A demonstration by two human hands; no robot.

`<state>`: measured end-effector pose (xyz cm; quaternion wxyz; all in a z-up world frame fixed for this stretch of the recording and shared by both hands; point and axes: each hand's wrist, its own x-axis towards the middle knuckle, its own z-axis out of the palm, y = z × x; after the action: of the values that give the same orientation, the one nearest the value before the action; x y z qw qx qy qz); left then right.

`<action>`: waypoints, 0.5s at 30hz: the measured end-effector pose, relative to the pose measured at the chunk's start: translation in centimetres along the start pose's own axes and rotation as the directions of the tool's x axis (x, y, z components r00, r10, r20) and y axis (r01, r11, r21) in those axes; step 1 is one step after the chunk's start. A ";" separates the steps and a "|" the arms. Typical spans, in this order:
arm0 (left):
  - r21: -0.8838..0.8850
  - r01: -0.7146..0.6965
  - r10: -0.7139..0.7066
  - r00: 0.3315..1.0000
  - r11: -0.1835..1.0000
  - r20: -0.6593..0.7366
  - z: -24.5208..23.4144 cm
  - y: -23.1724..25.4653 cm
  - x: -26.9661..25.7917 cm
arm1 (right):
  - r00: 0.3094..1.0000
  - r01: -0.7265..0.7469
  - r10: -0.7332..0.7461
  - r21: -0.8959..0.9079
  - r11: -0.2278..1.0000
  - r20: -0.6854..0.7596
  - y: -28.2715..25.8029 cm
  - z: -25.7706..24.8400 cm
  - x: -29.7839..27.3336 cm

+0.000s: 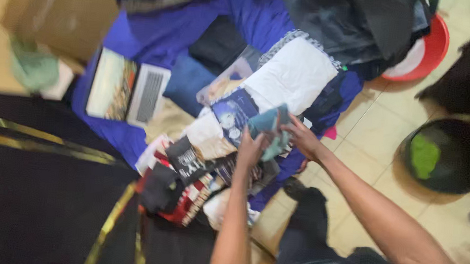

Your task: The person folds various clothing items on a bed and places them into a wooden wardrobe. The person handles shirts, pants, and other garments, folding them neatly before stacking them inside the wardrobe.

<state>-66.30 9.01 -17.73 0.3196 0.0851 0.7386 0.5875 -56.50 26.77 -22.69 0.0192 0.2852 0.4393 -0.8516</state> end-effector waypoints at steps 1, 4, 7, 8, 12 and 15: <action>0.027 -0.059 0.058 0.997 0.998 0.049 0.9 0.1 -0.4 | 1.000 0.002 -0.003 0.053 0.999 0.025 -0.2 -0.8 -1.6; -0.071 -0.051 0.068 0.965 0.996 0.255 6.6 -0.4 -1.9 | 1.000 0.019 -0.022 0.181 0.983 0.016 -0.1 -6.2 -8.6; -0.137 0.108 -0.041 0.905 0.985 0.423 14.2 -0.1 -4.8 | 0.987 0.143 -0.116 0.282 0.949 -0.110 0.6 -11.3 -16.2; -0.136 0.156 -0.074 0.878 0.978 0.474 17.2 0.2 -5.5 | 0.968 0.212 -0.165 0.267 0.940 -0.188 0.4 -13.0 -18.7; -0.083 0.159 -0.064 0.742 0.984 0.667 28.5 -1.3 -11.7 | 0.852 0.393 -0.268 0.212 0.895 -0.450 1.4 -20.2 -30.9; -0.144 0.247 -0.050 0.640 0.958 0.767 35.4 -3.5 -18.1 | 0.748 0.527 -0.341 0.197 0.827 -0.569 3.9 -24.6 -40.0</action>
<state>-31.02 27.75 -17.92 0.6528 0.2219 0.4677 0.5530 -10.42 34.39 -16.57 -0.3500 0.3869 0.3266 -0.7881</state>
